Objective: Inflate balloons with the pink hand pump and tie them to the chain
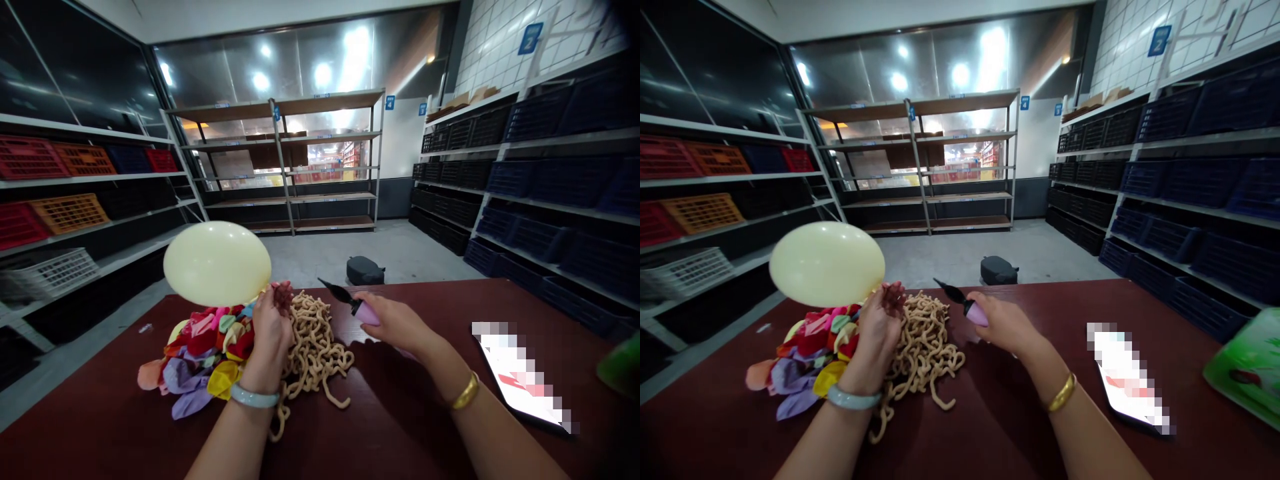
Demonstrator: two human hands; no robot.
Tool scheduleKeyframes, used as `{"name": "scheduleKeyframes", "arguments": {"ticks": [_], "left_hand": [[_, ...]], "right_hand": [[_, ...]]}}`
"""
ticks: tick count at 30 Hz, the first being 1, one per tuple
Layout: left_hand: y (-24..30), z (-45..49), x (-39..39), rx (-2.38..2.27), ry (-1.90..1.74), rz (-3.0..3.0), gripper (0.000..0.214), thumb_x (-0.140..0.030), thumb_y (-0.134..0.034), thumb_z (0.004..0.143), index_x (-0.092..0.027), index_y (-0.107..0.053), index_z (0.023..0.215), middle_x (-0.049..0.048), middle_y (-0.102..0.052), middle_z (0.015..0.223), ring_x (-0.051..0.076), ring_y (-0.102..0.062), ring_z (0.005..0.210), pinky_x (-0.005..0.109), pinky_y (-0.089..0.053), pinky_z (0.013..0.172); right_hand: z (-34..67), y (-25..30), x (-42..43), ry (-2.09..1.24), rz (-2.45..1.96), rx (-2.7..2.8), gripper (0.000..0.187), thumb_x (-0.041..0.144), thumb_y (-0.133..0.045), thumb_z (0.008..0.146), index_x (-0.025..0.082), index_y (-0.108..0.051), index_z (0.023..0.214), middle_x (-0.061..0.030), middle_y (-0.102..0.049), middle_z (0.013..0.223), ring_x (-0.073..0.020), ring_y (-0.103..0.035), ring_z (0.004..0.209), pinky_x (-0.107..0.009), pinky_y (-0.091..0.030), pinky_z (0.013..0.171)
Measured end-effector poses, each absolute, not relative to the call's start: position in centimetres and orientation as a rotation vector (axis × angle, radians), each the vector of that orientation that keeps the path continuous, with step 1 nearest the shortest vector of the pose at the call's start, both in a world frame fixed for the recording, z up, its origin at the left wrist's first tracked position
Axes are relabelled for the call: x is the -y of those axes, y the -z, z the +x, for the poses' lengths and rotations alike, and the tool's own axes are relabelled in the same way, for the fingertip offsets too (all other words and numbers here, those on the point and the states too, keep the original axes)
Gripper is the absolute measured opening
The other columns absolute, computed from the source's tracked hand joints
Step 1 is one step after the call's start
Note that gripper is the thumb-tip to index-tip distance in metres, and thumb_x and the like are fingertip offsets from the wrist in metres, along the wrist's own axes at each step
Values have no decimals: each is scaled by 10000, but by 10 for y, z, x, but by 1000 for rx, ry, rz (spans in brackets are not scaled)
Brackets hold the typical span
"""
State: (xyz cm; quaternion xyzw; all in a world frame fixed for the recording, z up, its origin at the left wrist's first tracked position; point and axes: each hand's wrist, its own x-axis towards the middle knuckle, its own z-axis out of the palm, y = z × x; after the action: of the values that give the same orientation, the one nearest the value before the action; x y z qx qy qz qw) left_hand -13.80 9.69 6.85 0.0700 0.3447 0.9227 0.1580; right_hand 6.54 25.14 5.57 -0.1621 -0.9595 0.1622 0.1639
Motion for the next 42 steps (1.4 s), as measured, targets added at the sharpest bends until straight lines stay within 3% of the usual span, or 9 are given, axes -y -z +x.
{"name": "scheduleKeyframes", "arguments": {"ticks": [9, 13, 17, 21, 25, 27, 31, 37, 42], "left_hand": [[-71, -126, -95, -953, -2383, 490, 237, -273, -659, 738, -171, -453, 681, -9, -556, 636, 96, -529, 558, 178, -397, 482], [-75, -114, -91, -928, -2289, 571, 292, -322, -570, 783, -196, -347, 644, -39, -398, 533, 87, -362, 447, 168, -197, 361], [-72, -100, -94, -936, -2158, 525, 302, -335, -544, 788, -202, -312, 647, -50, -333, 509, 84, -292, 431, 174, -143, 368], [-61, -73, -102, -1055, -1940, 637, 306, -406, -510, 822, -199, -349, 665, -44, -370, 508, 77, -253, 424, 187, -137, 385], [-51, -48, -107, -1175, -1701, 737, 338, -483, -486, 833, -189, -401, 690, -43, -372, 500, 74, -250, 436, 190, -147, 405], [-50, -43, -107, -1166, -1619, 730, 342, -479, -486, 828, -194, -371, 676, -48, -350, 489, 70, -225, 434, 192, -125, 410], [-55, -43, -105, -1095, -1545, 726, 349, -468, -546, 809, -194, -368, 687, -50, -345, 517, 68, -230, 454, 191, -112, 420], [-62, -45, -104, -940, -1614, 707, 376, -508, -605, 807, -181, -431, 738, -31, -373, 621, 82, -309, 533, 170, -169, 423], [-59, -51, -104, -955, -1634, 687, 256, -375, -687, 771, -154, -559, 757, -22, -413, 646, 76, -375, 551, 159, -208, 430]], "right_hand": [[82, -40, -297, -299, -995, 2853, 555, 313, -649, 723, 275, -506, 1258, -86, -675, 1095, -289, -630, 1002, -322, -403, 711], [87, -39, -301, -222, -1088, 2841, 507, 341, -698, 707, 244, -572, 1188, -104, -673, 1041, -297, -627, 980, -344, -419, 737], [76, -44, -293, -176, -1023, 2715, 373, 358, -694, 752, 193, -657, 1084, -154, -609, 1154, -323, -553, 1097, -412, -416, 868], [49, -48, -255, -732, -398, 2341, 264, 401, -548, 888, 214, -726, 947, -104, -644, 1059, -243, -578, 1039, -397, -422, 940], [33, -46, -213, -1792, -62, 1961, 424, 583, -561, 839, 186, -700, 900, -50, -664, 743, -175, -600, 581, -342, -511, 587], [33, -46, -203, -2096, -61, 1701, 370, 536, -658, 787, 170, -687, 827, -35, -653, 677, -155, -571, 518, -307, -490, 522], [35, -46, -204, -2245, -89, 1463, 307, 455, -752, 714, 163, -658, 726, -17, -636, 608, -138, -542, 481, -283, -474, 491], [32, -46, -205, -2327, -60, 1195, 264, 416, -724, 745, 169, -638, 709, 1, -609, 557, -132, -521, 453, -272, -451, 470], [32, -50, -204, -2276, -15, 1182, 247, 403, -708, 767, 177, -632, 704, 6, -600, 604, -132, -532, 528, -272, -463, 531]]}}
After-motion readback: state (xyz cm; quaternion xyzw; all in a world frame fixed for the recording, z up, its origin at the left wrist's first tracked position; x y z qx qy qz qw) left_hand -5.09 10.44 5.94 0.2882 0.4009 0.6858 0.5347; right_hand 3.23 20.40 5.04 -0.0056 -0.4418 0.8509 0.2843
